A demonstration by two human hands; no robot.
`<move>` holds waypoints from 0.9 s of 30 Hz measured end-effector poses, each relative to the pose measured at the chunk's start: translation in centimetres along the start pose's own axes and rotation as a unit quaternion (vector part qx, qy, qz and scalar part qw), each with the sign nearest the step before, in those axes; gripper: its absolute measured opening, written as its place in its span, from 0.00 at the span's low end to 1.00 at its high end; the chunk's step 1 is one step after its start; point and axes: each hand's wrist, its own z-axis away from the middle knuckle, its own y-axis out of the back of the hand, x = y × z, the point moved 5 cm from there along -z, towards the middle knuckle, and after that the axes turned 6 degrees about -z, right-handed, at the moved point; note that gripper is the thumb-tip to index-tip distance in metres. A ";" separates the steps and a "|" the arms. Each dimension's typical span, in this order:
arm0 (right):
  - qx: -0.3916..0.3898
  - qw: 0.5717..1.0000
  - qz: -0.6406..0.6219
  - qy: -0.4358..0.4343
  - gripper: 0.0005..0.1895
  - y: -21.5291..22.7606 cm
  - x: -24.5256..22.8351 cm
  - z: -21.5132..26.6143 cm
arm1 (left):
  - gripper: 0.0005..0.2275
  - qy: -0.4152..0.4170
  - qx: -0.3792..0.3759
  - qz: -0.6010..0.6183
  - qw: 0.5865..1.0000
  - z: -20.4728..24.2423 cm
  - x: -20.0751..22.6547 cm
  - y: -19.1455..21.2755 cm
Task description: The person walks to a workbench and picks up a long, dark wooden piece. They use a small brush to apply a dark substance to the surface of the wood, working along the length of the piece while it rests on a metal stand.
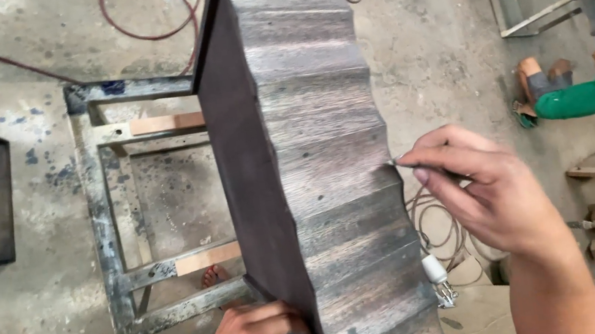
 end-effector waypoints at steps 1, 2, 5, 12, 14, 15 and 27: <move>-0.001 1.000 -0.020 -0.019 0.10 -0.2 0.6 0.3 | 0.12 -0.014 0.009 -0.002 1.000 0.0 0.0 0.1; -0.002 0.998 -0.040 -0.038 0.11 -0.5 1.2 0.7 | 0.13 -0.029 0.018 -0.003 0.999 -0.1 -0.1 0.1; 0.002 0.999 -0.027 -0.031 0.11 -0.5 1.0 1.0 | 0.16 -0.052 0.031 -0.014 0.998 0.1 -0.7 -0.3; 0.002 1.000 0.012 -0.017 0.13 -1.2 1.4 1.1 | 0.16 -0.007 0.004 -0.029 1.000 0.6 -1.8 -1.0; -0.019 0.998 0.056 0.020 0.15 -1.3 1.1 1.3 | 0.18 -0.013 0.010 -0.037 0.999 0.6 -1.8 -1.0; -0.019 0.998 0.056 0.019 0.15 -1.2 1.0 1.1 | 0.18 -0.013 0.010 -0.037 0.999 0.6 -1.6 -0.9; -0.074 0.993 0.088 0.030 0.13 -0.2 -0.1 0.4 | 0.17 -0.021 0.018 -0.033 0.999 0.4 -1.5 -0.7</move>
